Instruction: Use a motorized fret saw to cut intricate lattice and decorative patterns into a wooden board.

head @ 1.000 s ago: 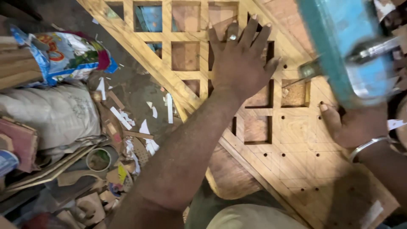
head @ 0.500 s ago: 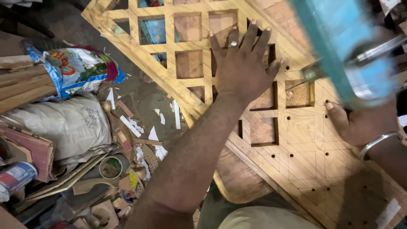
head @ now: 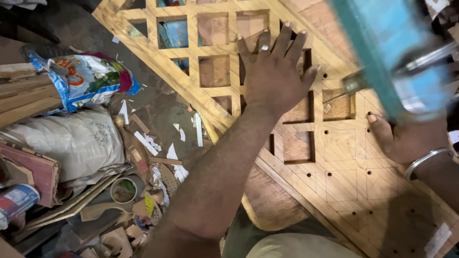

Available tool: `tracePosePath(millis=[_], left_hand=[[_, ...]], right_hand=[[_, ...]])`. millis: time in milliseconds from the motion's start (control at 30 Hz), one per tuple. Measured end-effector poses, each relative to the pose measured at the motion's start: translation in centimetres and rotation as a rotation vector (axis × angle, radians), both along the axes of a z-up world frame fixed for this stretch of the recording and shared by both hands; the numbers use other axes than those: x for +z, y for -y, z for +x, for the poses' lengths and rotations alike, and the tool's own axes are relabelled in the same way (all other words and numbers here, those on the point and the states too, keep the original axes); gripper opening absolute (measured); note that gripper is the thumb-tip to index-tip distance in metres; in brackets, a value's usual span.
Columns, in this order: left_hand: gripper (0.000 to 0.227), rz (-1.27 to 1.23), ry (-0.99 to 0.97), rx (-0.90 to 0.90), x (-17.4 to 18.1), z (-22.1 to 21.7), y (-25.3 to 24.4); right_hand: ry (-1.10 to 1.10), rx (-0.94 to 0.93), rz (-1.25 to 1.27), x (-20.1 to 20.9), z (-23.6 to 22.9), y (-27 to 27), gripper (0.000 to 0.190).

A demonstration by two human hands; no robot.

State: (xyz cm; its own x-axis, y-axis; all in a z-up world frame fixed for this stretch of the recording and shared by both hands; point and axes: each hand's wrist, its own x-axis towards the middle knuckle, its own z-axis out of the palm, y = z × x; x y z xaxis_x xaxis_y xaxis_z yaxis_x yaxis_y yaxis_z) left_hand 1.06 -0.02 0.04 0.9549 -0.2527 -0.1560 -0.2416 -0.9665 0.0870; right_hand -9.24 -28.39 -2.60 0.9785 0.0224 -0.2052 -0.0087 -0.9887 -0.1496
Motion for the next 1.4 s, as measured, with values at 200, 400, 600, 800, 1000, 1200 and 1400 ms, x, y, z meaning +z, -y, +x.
tracePosePath(millis=[200,400,600,800,1000,1200,1400], left_hand=[[0.073,-0.014,0.017,-0.007,0.3,0.0,-0.1],[0.073,-0.03,0.019,-0.001,0.3,0.3,-0.1],[0.072,-0.026,0.022,0.005,0.2,0.4,-0.1],[0.072,-0.032,0.036,-0.003,0.0,0.6,-0.2],[0.07,-0.019,0.062,-0.006,-0.7,0.6,-0.1],[0.07,-0.015,0.065,-0.006,-0.2,0.6,-0.2],[0.07,-0.036,0.099,-0.005,-0.8,0.9,-0.1]], right_hand=[[0.126,0.146,-0.142,-0.4,-0.1,0.6,0.069],[0.087,0.104,-0.007,0.3,0.1,0.0,0.068],[0.061,0.051,0.006,0.5,0.3,-0.1,0.07],[0.165,0.185,0.013,0.3,0.4,0.3,0.07],[0.091,0.104,-0.077,0.7,0.5,-0.7,0.072],[-0.055,-0.051,-0.088,0.5,0.3,-0.5,0.074],[0.04,0.045,-0.104,3.0,1.0,-2.5,0.072]])
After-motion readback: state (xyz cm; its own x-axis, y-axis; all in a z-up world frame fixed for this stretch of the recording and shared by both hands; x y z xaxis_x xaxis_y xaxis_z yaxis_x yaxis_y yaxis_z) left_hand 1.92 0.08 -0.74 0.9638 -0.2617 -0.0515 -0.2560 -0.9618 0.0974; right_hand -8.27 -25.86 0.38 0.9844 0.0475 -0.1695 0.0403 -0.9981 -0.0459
